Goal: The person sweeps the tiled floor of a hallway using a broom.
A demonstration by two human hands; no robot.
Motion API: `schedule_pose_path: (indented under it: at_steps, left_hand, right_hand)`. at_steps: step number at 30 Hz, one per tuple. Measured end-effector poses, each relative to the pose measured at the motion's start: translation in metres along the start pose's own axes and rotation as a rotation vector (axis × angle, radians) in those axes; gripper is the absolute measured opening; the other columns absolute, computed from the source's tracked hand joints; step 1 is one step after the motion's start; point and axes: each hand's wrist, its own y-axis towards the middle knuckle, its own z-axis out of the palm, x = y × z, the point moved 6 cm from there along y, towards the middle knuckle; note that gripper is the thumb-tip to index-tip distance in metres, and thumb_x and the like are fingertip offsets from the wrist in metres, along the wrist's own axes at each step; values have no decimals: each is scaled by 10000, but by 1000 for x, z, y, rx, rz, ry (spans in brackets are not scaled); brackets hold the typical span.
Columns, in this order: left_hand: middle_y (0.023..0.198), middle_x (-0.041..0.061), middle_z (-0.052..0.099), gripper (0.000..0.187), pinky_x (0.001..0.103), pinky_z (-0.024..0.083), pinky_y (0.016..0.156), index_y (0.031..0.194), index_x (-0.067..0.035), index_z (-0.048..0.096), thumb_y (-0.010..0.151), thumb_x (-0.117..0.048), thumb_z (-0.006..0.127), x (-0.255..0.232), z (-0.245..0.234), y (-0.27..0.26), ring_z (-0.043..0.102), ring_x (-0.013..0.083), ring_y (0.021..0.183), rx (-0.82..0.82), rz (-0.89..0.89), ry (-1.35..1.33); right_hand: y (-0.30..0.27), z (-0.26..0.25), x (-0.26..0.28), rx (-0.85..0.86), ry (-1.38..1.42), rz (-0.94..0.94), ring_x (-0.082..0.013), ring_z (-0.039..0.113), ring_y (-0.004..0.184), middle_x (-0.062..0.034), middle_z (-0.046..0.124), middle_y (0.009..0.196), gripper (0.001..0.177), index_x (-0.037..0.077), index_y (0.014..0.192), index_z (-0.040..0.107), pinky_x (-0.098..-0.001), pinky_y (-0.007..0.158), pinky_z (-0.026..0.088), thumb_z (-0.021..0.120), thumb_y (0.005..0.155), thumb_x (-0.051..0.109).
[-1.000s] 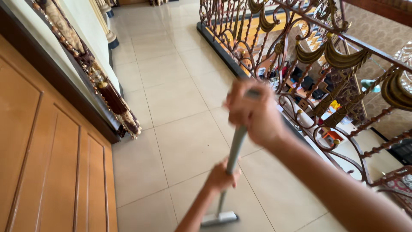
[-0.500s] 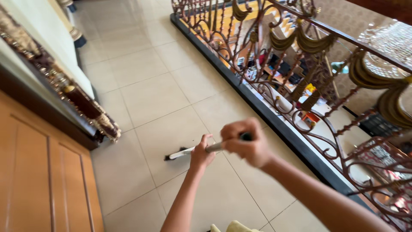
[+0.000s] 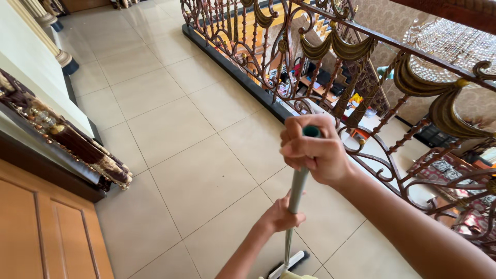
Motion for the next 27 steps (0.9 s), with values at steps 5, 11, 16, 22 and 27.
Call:
schedule_pose_path:
  at_steps: [5,11,16,22,27]
  left_hand:
    - [951,248,734,717,476,564,856,1518,-169,352,839,-244,569,63,-30,50,706,424,930,-221,4,370]
    - [1079,234,712,680,532,521,922,1432,-186,362,785,-177,570,99,-86,97,662,446,1050,-388,-32,486]
    - [975,215,754,589,525,468,987,1378,-183,448,796,-140,528,14,-81,111,699,395,1014,-358,41,564]
    - [849,178,758,383,440,573,860,1210,-137,614,881,-331,590,-99,4,151,741,359,870,-232,220,254]
    - [727,185,728,485,409,600,754,1274,-145,569,806,-273,553,-79,88,213,770,328,756,57,78,64]
  right_hand:
    - [-26,-11,-13,155,-231,-264,-143,460,495,-62,497,570,276,52,588,464,-295,479,350,640,787,-24]
    - [-51,-32,-54,-147,-204,-168,-161,452,510,-59,508,569,314,55,567,443,-292,469,323,669,769,-26]
    - [-46,-76,12,-297,-235,-184,-171,452,529,-91,513,581,249,23,582,481,-312,516,338,623,779,-37]
    - [-26,-121,122,-532,-22,-368,-116,455,435,-26,459,572,321,83,596,490,-287,453,380,639,794,-122]
    - [-28,-191,97,-779,-449,-160,-115,500,575,-56,554,708,121,58,672,574,-274,543,404,521,670,-50]
